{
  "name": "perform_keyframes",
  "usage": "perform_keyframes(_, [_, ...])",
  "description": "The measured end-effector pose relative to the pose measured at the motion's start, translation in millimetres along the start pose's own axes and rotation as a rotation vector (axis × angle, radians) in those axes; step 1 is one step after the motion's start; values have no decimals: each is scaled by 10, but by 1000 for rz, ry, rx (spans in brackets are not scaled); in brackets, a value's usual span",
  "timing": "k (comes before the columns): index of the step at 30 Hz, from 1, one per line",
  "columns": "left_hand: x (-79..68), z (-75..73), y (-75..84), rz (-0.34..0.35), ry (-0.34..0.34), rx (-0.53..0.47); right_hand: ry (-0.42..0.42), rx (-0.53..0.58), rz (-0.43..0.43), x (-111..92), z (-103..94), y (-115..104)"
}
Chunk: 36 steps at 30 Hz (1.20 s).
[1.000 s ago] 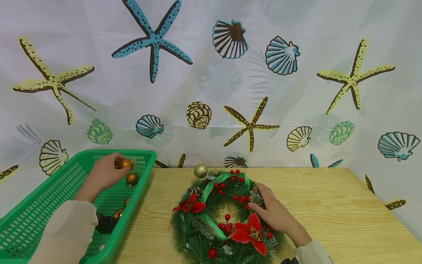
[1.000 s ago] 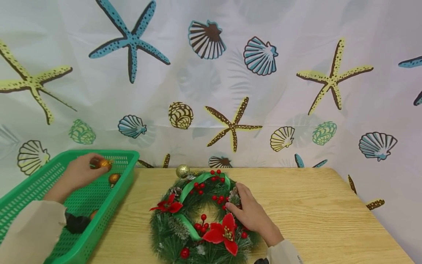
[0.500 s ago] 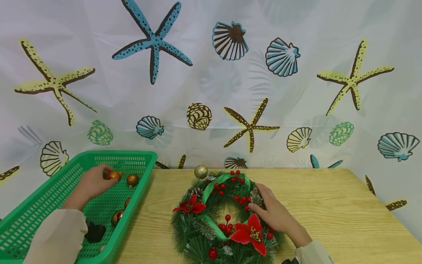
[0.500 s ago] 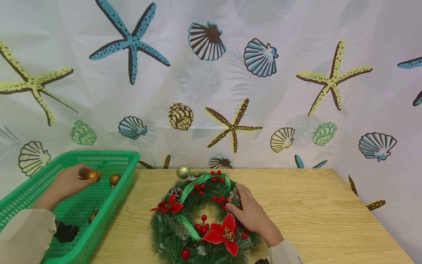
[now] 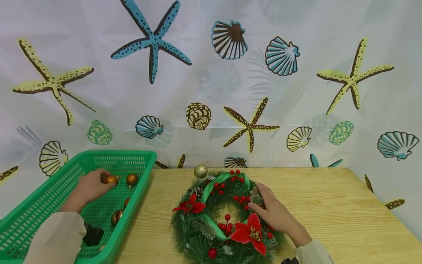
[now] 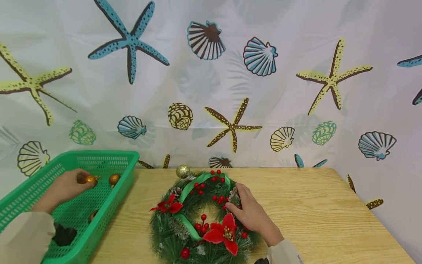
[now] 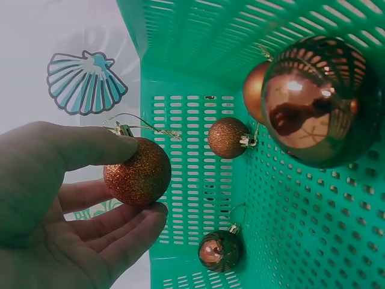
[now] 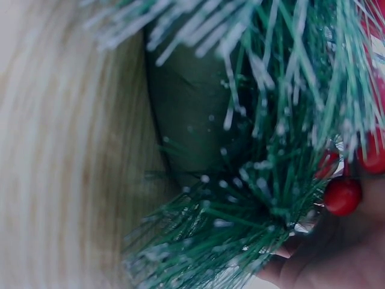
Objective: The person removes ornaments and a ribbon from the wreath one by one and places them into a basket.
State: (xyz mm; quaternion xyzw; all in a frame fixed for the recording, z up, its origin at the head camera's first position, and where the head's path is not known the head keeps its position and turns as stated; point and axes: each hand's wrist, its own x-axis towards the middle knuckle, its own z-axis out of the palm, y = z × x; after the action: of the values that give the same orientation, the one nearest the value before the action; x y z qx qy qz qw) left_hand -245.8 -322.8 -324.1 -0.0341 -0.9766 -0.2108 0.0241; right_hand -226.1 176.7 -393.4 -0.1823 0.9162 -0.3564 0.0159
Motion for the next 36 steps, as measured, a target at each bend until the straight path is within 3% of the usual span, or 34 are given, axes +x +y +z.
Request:
perform_keyframes(25, [3,31,-37,8,-8,-10,11,-15,10,-2,32,11])
perform_keyframes(36, [55,-14,64,7,-8,-10,15,-19,0,-8,24,-1])
